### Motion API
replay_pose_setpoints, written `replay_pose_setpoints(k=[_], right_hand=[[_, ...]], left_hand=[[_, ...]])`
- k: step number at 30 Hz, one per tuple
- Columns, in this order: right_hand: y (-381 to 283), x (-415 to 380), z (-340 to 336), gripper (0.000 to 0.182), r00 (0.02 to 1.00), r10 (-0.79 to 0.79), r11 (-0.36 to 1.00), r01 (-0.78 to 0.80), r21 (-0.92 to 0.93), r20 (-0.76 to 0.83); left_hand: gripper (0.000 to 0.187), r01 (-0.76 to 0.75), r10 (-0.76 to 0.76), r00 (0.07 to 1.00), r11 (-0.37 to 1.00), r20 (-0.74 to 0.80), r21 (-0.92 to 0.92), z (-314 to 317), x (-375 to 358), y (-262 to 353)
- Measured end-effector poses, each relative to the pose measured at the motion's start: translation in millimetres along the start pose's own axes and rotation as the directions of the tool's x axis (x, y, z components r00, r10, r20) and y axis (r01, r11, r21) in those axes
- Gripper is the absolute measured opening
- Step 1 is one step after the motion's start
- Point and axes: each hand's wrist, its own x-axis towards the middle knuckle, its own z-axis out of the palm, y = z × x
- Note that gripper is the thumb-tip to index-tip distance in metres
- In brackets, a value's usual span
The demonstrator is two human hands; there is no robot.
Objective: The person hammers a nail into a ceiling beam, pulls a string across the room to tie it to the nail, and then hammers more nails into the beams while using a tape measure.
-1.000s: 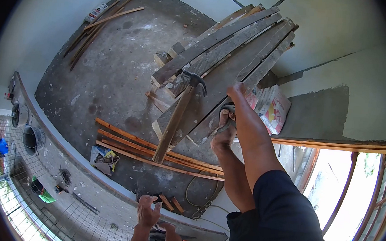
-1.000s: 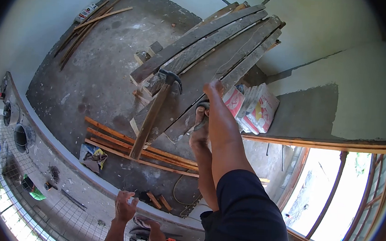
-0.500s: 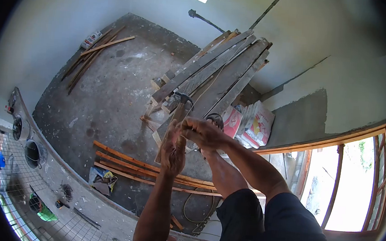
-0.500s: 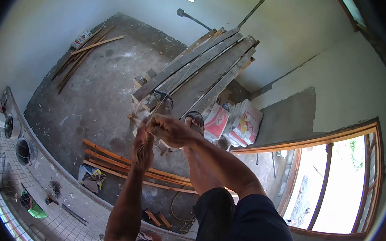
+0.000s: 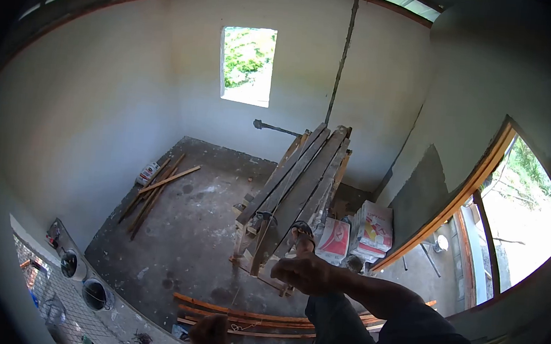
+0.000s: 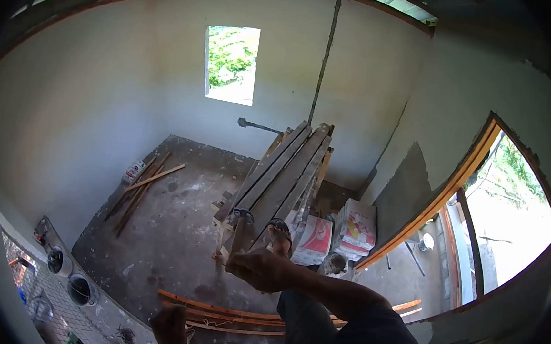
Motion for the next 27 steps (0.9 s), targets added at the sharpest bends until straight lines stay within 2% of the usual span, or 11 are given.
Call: replay_pose_setpoints(k=[1,5,8,10,18,20,21,22,24,26,27], right_hand=[[-33,7,-8,0.018,0.983,-0.153,0.987,0.147,-0.066,-0.098],[-159,40,-40,0.021,0.685,-0.719,0.642,0.585,-0.496,-0.122],[-238,66,-46,0.029,0.375,-0.917,0.377,0.711,-0.594,-0.133],[-280,74,-49,0.027,0.278,-0.948,0.315,0.752,-0.579,-0.154],[-396,62,-76,0.017,0.182,-0.983,0.134,0.699,-0.702,-0.006],[-416,61,-86,0.017,0.169,-0.986,0.115,0.699,-0.705,0.006],[-427,62,-90,0.018,0.126,-0.992,0.097,0.707,-0.701,-0.011],[-440,57,-99,0.017,0.236,-0.972,0.166,0.703,-0.691,0.007],[-463,62,-116,0.016,0.311,-0.95,0.216,0.697,-0.684,0.016],[-483,82,-129,0.016,0.165,-0.986,0.154,0.773,-0.616,-0.04],[-498,78,-138,0.017,0.188,-0.978,0.204,0.79,-0.579,-0.089]], left_hand=[[0.008,-0.293,0.292,0.955,0.956,-0.055,0.003,-23,-11,2],[0.005,-0.411,0.431,0.902,0.876,-0.029,0.254,-118,-51,105],[0.004,-0.694,0.727,0.681,0.678,-0.087,0.24,-163,-72,207],[0.006,-0.529,0.776,0.629,0.479,-0.056,0.7,-186,-99,244],[0.012,-0.348,0.891,0.442,0.272,-0.099,0.897,-239,-139,353],[0.014,-0.355,0.826,0.549,0.372,-0.131,0.858,-248,-153,380],[0.01,-0.392,0.911,0.403,0.258,-0.087,0.883,-248,-154,390],[0.007,-0.395,0.968,0.249,0.135,-0.035,0.909,-248,-155,399],[0.009,-0.386,0.951,0.284,0.229,-0.121,0.894,-271,-173,413],[0.007,-0.379,0.902,0.145,0.429,-0.406,0.82,-296,-191,418],[0.007,-0.395,0.846,0.088,0.515,-0.527,0.761,-307,-202,420]])
